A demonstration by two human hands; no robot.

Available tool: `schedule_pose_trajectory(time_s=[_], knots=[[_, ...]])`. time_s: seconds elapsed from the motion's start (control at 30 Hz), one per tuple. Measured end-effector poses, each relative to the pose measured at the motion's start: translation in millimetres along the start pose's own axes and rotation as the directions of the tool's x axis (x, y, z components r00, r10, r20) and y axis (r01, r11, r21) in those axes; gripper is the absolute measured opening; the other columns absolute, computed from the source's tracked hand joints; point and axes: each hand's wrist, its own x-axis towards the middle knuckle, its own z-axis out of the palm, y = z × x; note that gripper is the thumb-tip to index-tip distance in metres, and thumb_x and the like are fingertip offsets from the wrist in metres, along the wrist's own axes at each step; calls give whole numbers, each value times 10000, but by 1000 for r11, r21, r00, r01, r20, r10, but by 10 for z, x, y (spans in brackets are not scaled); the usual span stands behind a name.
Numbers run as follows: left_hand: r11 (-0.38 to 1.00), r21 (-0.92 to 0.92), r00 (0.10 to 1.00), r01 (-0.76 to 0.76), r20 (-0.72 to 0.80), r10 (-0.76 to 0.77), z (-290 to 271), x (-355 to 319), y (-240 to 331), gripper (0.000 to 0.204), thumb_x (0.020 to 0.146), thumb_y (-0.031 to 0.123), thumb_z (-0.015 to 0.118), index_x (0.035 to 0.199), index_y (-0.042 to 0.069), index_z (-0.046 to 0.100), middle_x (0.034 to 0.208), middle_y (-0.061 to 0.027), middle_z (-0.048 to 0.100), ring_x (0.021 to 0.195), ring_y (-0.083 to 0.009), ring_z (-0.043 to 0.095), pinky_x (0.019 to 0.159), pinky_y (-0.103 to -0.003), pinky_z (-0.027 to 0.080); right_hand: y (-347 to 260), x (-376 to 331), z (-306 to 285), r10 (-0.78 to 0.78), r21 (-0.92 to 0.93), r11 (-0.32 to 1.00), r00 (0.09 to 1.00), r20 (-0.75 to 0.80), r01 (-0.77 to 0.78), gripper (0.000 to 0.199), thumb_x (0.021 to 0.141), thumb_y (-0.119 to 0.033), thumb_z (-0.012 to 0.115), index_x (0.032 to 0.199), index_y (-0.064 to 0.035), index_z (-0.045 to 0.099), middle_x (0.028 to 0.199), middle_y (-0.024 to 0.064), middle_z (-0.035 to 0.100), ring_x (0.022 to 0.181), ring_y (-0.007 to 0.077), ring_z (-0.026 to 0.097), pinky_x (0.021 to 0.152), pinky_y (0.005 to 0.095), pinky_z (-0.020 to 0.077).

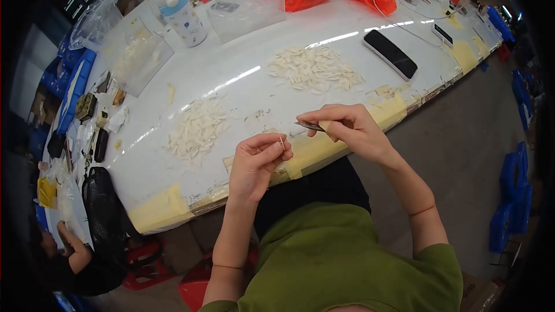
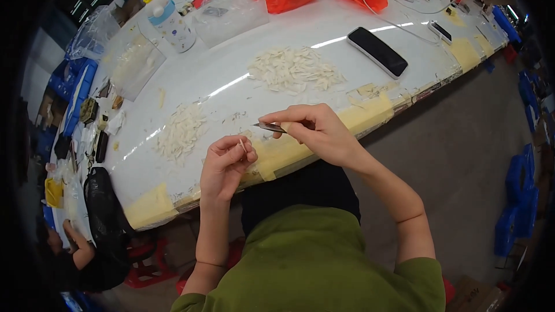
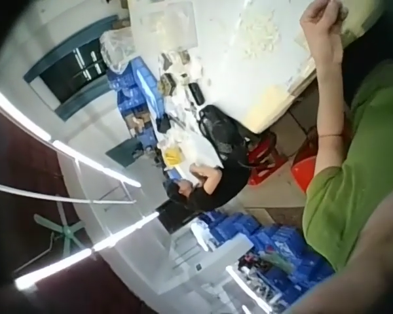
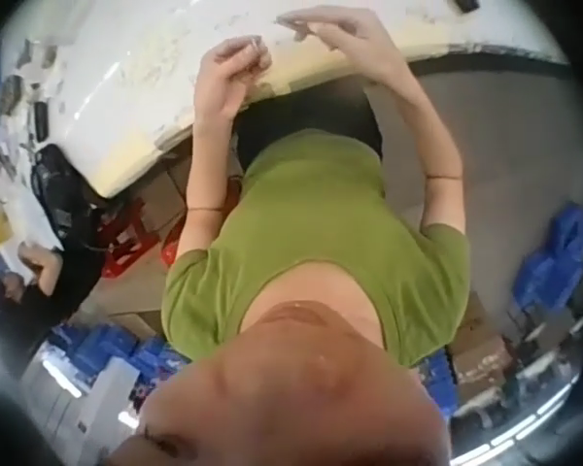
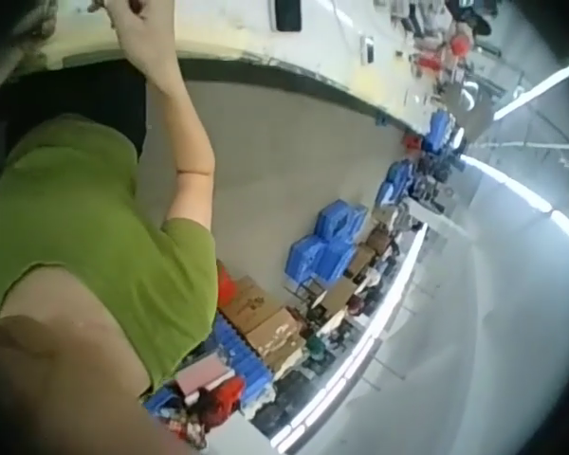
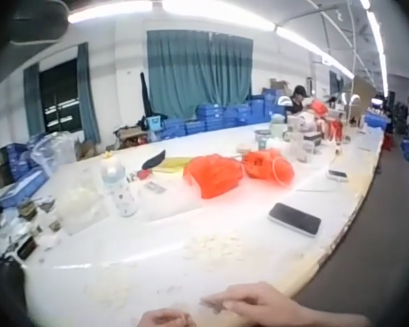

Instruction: Assembling and sorting small white plastic components at an industrial workbench.

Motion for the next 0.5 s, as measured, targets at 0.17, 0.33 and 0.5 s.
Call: schedule_pose_trajectory(time_s=[0.17,0.33,0.5], knots=[[993,-69,995,94,23,-92,-311,96,303,116,839,-5,661,953,-22,664,898,-143,670,794,-199,643,775,-289,533,-91,339,456,-68,-81,994,991,114,77,323,714,94,575,983,-16,714,786,39,614,691,123,515,597,234,394],[983,-167,997,77,43,-71,-572,237,494,116,833,-16,662,949,-23,659,857,-142,675,763,-202,650,757,-301,546,-21,640,686,-177,-187,962,976,127,198,357,695,107,616,1010,-26,721,753,31,608,662,115,491,575,225,372],[973,-214,992,91,101,-71,-765,339,548,131,824,-37,659,955,-28,660,854,-139,679,765,-205,657,757,-297,547,40,812,777,-172,-263,944,978,119,198,363,673,86,676,1008,-41,732,744,26,601,613,108,459,537,220,351]])
